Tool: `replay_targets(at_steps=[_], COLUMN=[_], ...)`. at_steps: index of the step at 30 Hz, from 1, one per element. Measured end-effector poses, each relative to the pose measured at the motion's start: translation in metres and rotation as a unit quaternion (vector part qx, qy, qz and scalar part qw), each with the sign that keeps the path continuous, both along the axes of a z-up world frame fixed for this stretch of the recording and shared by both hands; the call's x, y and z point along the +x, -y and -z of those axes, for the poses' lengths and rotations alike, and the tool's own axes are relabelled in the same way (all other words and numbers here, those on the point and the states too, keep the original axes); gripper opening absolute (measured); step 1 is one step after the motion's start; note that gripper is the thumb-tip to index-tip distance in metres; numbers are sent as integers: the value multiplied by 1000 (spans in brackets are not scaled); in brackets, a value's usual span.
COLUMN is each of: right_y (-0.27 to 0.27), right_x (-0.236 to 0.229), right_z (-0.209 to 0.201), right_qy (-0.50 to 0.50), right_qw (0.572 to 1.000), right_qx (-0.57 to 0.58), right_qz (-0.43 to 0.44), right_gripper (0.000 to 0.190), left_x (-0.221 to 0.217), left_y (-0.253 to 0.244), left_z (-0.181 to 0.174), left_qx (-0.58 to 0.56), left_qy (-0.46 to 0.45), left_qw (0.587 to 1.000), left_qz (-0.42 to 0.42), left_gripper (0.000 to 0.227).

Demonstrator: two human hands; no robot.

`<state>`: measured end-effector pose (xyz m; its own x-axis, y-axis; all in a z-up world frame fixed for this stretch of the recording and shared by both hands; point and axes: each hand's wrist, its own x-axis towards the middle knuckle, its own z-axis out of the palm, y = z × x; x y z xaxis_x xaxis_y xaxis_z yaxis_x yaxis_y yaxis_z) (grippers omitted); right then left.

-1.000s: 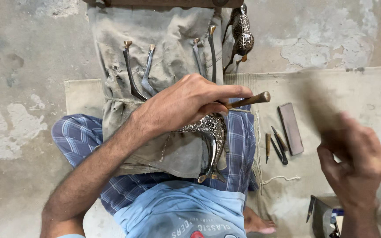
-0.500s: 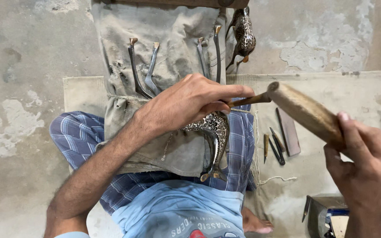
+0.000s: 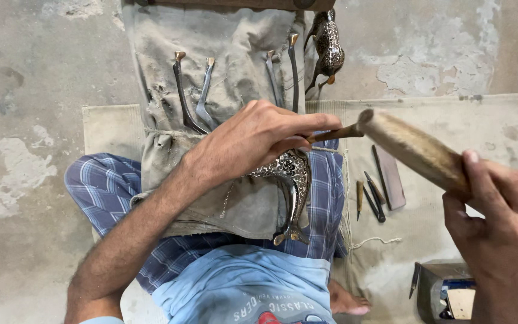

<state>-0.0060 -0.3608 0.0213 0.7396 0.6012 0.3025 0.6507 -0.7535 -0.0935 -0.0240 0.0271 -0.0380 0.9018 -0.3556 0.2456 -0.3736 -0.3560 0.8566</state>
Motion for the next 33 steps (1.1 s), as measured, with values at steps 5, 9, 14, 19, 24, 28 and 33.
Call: replay_targets(at_steps=[5,9,14,19,24,28,33], right_y=[-1,-9,-26,-37,-43,-31,-26], right_x=[-2,-1,-11,-4,-1,-4,-6], right_z=[12,9,1,-8,2,11,16], right_qy=[-63,-3,-115,-8,-116,-123,-177], right_qw=[994,1000,970,998,987,984,933], right_qx=[64,5,208,-48,80,86,297], right_qz=[56,31,59,41,74,94,96], right_gripper=[51,62,57,72,71,73,61], left_x=[1,1,1,2,9,16,15], left_y=[2,0,-3,2,13,16,16], left_z=[-4,-12,-18,-23,-24,-29,-33], left_qx=[27,24,37,51,48,83,77], left_qy=[-26,-35,-20,-22,-112,-146,-135], left_qw=[999,999,999,998,993,986,988], left_qz=[-11,-10,-2,-8,-2,-3,-9], left_gripper=[52,51,50,48,48,49,49])
